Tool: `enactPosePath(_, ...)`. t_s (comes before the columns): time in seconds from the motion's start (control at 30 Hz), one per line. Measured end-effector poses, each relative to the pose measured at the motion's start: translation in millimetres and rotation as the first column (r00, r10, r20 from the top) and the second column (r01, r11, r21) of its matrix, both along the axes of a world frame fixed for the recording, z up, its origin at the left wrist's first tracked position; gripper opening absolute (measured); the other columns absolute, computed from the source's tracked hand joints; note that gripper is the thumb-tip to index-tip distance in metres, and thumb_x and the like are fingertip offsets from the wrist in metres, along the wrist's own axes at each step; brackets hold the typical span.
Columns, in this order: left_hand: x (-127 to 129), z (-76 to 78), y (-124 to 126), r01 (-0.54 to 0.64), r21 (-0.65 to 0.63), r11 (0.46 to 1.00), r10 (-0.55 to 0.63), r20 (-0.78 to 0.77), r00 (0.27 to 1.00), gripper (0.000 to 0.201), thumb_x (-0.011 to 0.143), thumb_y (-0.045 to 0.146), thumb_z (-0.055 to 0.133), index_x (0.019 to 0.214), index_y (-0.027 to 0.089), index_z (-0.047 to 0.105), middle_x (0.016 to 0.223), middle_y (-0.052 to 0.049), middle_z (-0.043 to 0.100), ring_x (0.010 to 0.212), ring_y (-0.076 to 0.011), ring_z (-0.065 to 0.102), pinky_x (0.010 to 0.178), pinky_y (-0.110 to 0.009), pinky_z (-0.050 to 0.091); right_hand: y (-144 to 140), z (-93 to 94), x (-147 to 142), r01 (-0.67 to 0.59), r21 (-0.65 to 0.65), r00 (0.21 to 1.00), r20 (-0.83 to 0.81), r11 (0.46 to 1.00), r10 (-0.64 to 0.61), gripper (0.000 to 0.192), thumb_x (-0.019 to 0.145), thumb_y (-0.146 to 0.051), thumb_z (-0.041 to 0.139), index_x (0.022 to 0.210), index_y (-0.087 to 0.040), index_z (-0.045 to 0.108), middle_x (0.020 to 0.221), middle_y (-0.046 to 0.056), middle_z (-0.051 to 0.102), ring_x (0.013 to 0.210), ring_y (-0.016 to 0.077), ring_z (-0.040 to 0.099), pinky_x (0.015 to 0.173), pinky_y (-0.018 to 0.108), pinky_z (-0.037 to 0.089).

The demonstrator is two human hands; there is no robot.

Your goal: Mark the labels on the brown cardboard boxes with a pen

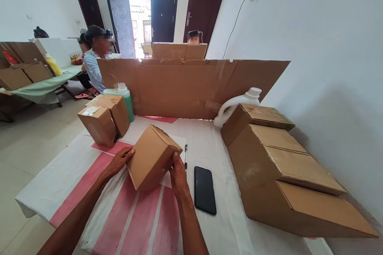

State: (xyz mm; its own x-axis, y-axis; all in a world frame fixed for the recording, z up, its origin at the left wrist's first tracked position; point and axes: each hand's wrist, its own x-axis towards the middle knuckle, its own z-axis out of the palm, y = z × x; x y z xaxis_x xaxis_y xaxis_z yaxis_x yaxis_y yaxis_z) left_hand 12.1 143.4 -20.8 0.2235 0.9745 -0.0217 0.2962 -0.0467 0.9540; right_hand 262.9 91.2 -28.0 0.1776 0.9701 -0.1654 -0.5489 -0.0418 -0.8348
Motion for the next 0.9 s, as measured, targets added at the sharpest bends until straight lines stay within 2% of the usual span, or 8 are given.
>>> enactPosePath(0.13,9.0,25.8,-0.4,0.033,0.055,0.998,-0.035,0.05,0.998,0.076,0.087,0.061,0.06,0.152,0.023,0.047,0.152,-0.012,0.054,0.143,-0.0321,0.045,0.121,-0.047,0.032,-10.3,19.3,-5.8,-0.002,0.067,0.981,0.195,0.998,-0.011,0.056,0.086,-0.064,0.067,0.127,-0.027,0.066,0.139,0.007,0.065,0.13,0.0293,0.056,0.099,0.04,0.05)
enactPosePath(0.23,22.4,38.0,-11.2,0.036,0.099,0.994,-0.048,0.121,0.992,0.069,0.099,0.063,0.04,0.154,0.023,0.04,0.16,-0.009,0.044,0.149,-0.0272,0.036,0.125,-0.043,0.026,-34.4,35.2,-14.5,-0.041,0.122,0.916,0.4,0.992,-0.011,0.054,0.085,-0.052,0.074,0.131,-0.025,0.061,0.132,0.008,0.068,0.12,0.0279,0.062,0.099,0.039,0.05)
enactPosePath(0.33,33.8,42.3,-22.6,0.039,0.078,0.996,-0.057,0.234,0.971,0.07,0.102,0.068,0.025,0.15,0.021,0.042,0.156,-0.011,0.048,0.146,-0.0257,0.041,0.123,-0.042,0.03,-60.5,44.1,-23.6,-0.012,0.159,0.838,0.541,0.987,-0.077,0.063,0.081,-0.046,0.079,0.137,-0.028,0.057,0.135,0.008,0.064,0.121,0.0283,0.061,0.104,0.041,0.048)
enactPosePath(0.4,39.0,46.0,-28.1,0.055,0.005,0.998,-0.054,0.299,0.953,0.068,0.101,0.068,0.031,0.148,0.021,0.043,0.151,-0.012,0.053,0.142,-0.0273,0.046,0.118,-0.042,0.038,-72.1,46.8,-25.7,-0.015,0.191,0.801,0.589,0.981,-0.103,0.057,0.085,-0.051,0.073,0.135,-0.028,0.059,0.137,0.009,0.062,0.123,0.0288,0.059,0.104,0.041,0.048)
enactPosePath(0.53,46.5,60.9,-35.3,0.118,-0.053,0.992,-0.091,0.36,0.928,0.068,0.091,0.052,0.064,0.148,0.024,0.039,0.142,-0.011,0.058,0.127,-0.029,0.058,0.101,-0.04,0.052,-69.6,52.6,-18.7,-0.005,0.138,0.843,0.534,0.99,-0.07,0.055,0.095,-0.067,0.048,0.128,-0.026,0.065,0.135,0.01,0.064,0.125,0.0295,0.058,0.102,0.042,0.049)
enactPosePath(0.67,49.5,78.2,-45.8,0.188,-0.016,0.982,-0.174,0.301,0.937,0.064,0.084,0.042,0.072,0.14,0.025,0.045,0.13,-0.008,0.064,0.113,-0.0253,0.063,0.092,-0.036,0.055,-53.6,62.7,-11.1,0.013,-0.032,0.927,0.374,0.999,-0.001,0.065,0.085,-0.073,0.06,0.131,-0.026,0.065,0.138,0.008,0.065,0.122,0.0309,0.061,0.096,0.041,0.053)
enactPosePath(0.77,51.7,91.6,-57.3,0.199,-0.013,0.98,-0.191,0.22,0.956,0.069,0.082,0.039,0.072,0.143,0.027,0.041,0.13,-0.009,0.062,0.11,-0.0251,0.064,0.092,-0.038,0.055,-58.9,65.0,-13.4,-0.001,-0.044,0.95,0.312,0.999,0.015,0.067,0.081,-0.068,0.068,0.137,-0.03,0.063,0.144,0.005,0.062,0.126,0.0315,0.059,0.096,0.04,0.055)
enactPosePath(0.9,64.9,110.1,-69.5,0.047,0.195,0.98,-0.048,-0.001,0.999,0.075,0.079,0.032,0.075,0.148,0.032,0.046,0.138,-0.01,0.057,0.124,-0.0295,0.059,0.106,-0.046,0.049,-84.6,59.9,-26.0,0.007,-0.014,0.92,0.393,1.0,-0.001,0.066,0.085,-0.066,0.066,0.143,-0.037,0.056,0.154,0.0,0.052,0.14,0.031,0.049,0.11,0.041,0.047)
